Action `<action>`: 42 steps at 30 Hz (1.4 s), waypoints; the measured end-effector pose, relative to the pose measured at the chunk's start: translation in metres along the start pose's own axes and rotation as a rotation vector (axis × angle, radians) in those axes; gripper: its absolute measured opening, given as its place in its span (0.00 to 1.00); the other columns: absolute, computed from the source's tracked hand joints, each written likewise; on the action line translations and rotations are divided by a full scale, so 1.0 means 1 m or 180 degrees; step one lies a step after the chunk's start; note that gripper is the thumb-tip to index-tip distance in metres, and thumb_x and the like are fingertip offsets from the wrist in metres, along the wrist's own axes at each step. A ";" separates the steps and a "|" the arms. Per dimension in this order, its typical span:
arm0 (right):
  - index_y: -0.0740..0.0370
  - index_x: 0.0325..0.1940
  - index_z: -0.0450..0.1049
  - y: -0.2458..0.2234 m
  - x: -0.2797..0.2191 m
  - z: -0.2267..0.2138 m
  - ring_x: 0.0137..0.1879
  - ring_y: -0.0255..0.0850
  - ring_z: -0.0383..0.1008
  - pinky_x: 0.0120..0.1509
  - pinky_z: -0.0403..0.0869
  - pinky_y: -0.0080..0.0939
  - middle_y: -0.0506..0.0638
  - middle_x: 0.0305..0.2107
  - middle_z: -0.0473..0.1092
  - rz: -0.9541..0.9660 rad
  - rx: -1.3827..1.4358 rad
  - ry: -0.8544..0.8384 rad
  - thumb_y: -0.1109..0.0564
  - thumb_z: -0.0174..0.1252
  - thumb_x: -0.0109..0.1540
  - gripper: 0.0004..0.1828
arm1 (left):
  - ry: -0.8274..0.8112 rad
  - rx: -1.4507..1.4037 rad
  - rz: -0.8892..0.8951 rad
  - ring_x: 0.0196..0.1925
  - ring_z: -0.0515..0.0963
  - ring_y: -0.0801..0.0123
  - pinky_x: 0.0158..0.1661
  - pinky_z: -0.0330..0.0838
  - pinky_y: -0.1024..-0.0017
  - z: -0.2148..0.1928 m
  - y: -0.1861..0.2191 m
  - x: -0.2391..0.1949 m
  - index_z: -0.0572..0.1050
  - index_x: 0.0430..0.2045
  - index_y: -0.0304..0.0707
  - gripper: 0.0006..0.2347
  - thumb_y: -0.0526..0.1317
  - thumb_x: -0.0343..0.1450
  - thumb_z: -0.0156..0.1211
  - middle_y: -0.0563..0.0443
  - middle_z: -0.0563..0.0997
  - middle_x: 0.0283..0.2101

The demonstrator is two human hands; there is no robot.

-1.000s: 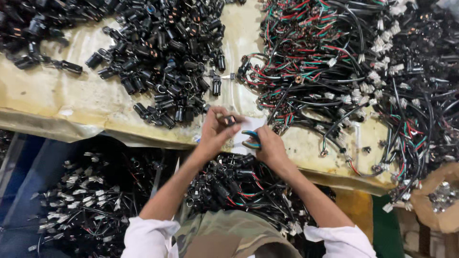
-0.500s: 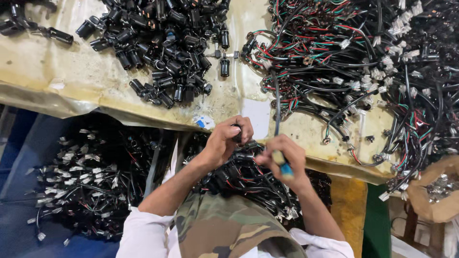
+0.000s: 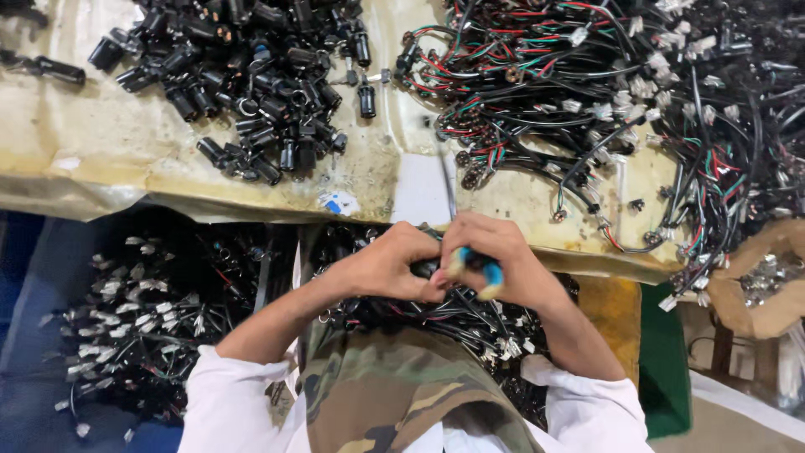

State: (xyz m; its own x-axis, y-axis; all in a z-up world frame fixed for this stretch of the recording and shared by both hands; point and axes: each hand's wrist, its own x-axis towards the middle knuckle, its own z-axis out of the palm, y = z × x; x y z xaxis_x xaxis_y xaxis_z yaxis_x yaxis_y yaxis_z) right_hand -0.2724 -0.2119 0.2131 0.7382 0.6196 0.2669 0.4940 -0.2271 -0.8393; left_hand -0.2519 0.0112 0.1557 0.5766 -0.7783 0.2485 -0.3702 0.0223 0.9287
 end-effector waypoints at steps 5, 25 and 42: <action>0.64 0.34 0.71 -0.002 0.014 0.024 0.38 0.40 0.76 0.44 0.75 0.40 0.49 0.31 0.72 0.0636 0.0284 0.0695 0.66 0.65 0.57 0.08 | 0.0425 0.0202 0.0223 0.29 0.82 0.57 0.32 0.74 0.65 0.000 -0.006 -0.007 0.78 0.31 0.36 0.10 0.41 0.63 0.70 0.45 0.79 0.27; 0.56 0.34 0.62 0.026 -0.041 0.028 0.22 0.34 0.54 0.28 0.56 0.37 0.42 0.19 0.59 0.0164 0.3727 0.1141 0.33 0.58 0.68 0.26 | 0.0357 0.0125 0.0519 0.29 0.79 0.52 0.30 0.72 0.60 0.027 0.017 -0.014 0.76 0.27 0.36 0.09 0.39 0.61 0.69 0.47 0.76 0.26; 0.54 0.49 0.76 0.171 0.070 -0.033 0.38 0.53 0.77 0.39 0.74 0.51 0.47 0.45 0.74 0.0504 -0.3353 0.0203 0.64 0.63 0.55 0.18 | 0.1921 0.0823 -0.0621 0.34 0.84 0.68 0.35 0.78 0.68 -0.056 -0.088 0.011 0.79 0.40 0.34 0.10 0.40 0.70 0.65 0.48 0.84 0.37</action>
State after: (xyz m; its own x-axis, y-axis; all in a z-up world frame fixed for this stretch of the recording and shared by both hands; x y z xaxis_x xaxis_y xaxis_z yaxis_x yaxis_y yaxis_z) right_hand -0.1209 -0.2324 0.1040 0.8364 0.4925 0.2405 0.5159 -0.8556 -0.0421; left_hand -0.1727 0.0358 0.0920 0.9277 -0.2653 0.2628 -0.3370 -0.2917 0.8952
